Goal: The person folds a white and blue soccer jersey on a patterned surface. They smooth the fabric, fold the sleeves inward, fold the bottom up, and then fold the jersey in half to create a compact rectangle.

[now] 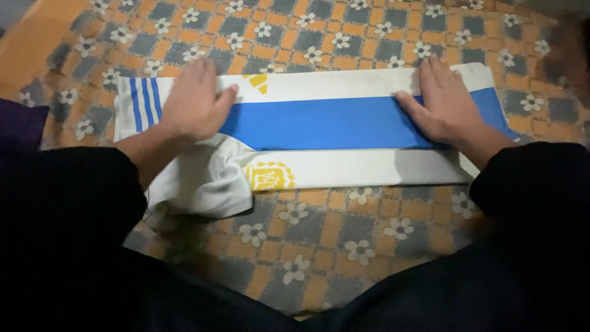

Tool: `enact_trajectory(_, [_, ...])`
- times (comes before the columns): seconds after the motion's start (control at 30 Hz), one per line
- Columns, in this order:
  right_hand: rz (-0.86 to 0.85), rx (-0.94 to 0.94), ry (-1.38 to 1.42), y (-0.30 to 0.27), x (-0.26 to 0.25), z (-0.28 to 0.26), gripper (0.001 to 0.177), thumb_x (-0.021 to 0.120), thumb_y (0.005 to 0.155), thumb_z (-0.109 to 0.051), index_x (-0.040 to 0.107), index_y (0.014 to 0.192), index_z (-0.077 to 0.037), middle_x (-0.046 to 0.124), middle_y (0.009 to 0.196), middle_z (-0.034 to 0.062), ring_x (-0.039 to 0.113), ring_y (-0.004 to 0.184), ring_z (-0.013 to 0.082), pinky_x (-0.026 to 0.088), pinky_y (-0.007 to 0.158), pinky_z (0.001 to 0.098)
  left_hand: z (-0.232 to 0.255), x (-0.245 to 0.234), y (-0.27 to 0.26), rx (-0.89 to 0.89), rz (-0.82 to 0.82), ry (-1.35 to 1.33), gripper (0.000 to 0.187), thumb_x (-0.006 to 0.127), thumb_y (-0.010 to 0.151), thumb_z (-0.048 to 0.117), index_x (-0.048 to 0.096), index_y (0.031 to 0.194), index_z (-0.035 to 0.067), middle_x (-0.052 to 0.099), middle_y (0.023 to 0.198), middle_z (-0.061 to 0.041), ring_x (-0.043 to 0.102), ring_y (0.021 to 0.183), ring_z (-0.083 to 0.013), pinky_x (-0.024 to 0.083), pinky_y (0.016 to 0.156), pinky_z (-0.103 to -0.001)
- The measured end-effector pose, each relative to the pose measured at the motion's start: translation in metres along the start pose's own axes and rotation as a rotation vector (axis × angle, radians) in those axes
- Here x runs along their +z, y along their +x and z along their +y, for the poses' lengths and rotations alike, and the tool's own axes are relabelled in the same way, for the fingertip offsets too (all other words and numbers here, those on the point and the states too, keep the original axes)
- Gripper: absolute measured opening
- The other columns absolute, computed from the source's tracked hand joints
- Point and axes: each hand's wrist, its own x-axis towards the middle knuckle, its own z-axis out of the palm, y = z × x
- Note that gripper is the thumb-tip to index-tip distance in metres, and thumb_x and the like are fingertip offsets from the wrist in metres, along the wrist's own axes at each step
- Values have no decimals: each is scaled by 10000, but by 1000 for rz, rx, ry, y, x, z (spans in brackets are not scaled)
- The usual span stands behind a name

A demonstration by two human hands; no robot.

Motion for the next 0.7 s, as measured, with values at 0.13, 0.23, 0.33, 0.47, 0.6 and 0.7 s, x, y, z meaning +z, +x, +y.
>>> enact_trajectory(0.13, [30, 55, -38, -1, 11, 28, 686, 317, 1056, -588, 341, 1443, -22, 335, 1529, 237, 295, 1404, 384, 183, 1187, 573, -9, -12, -16, -136, -58, 29, 577, 393, 1061, 418, 367, 1451, -7, 353, 1522, -212, 353, 1350, -348, 295, 1108, -525])
enact_trajectory(0.23, [17, 171, -63, 0, 8, 38, 919, 178, 995, -688, 139, 1631, -27, 101, 1708, 235, 59, 1575, 380, 5, 1232, 566, -47, 0, -12, -286, 23, 15, 604, 407, 1045, 406, 389, 1441, -50, 387, 1509, -249, 376, 1339, -379, 296, 1106, -524])
enact_trajectory(0.33, [62, 75, -63, -1, -4, 3, 758, 300, 1019, -609, 304, 1470, 0, 274, 1597, 268, 233, 1484, 432, 112, 1210, 608, -11, -19, -19, -283, -2, 4, 598, 405, 1048, 427, 377, 1390, -64, 365, 1502, -271, 361, 1351, -395, 275, 1158, -519])
enact_trajectory(0.47, [77, -341, 60, -7, -6, -61, 645, 423, 1048, -525, 454, 1409, 9, 391, 1562, 306, 315, 1478, 460, 179, 1214, 609, 82, -33, -25, 22, -168, -177, 487, 508, 1050, 314, 441, 1427, 12, 542, 1393, -189, 534, 1291, -322, 444, 1117, -525])
enact_trajectory(0.6, [-70, -331, -28, 0, 21, -37, 852, 256, 1035, -623, 126, 1629, -27, 109, 1705, 193, 86, 1574, 330, 42, 1258, 477, 71, 41, 1, 378, -142, -24, 777, 282, 1066, 539, 185, 1619, 4, 143, 1702, -194, 83, 1572, -343, 86, 1244, -513])
enact_trajectory(0.7, [57, -241, -10, -7, 3, -4, 526, 409, 1094, -458, 500, 1307, 15, 530, 1394, 272, 489, 1277, 422, 337, 1135, 591, 71, 27, -3, 362, -172, 36, 783, 243, 1041, 562, 196, 1583, -2, 184, 1680, -234, 154, 1564, -383, 90, 1237, -570])
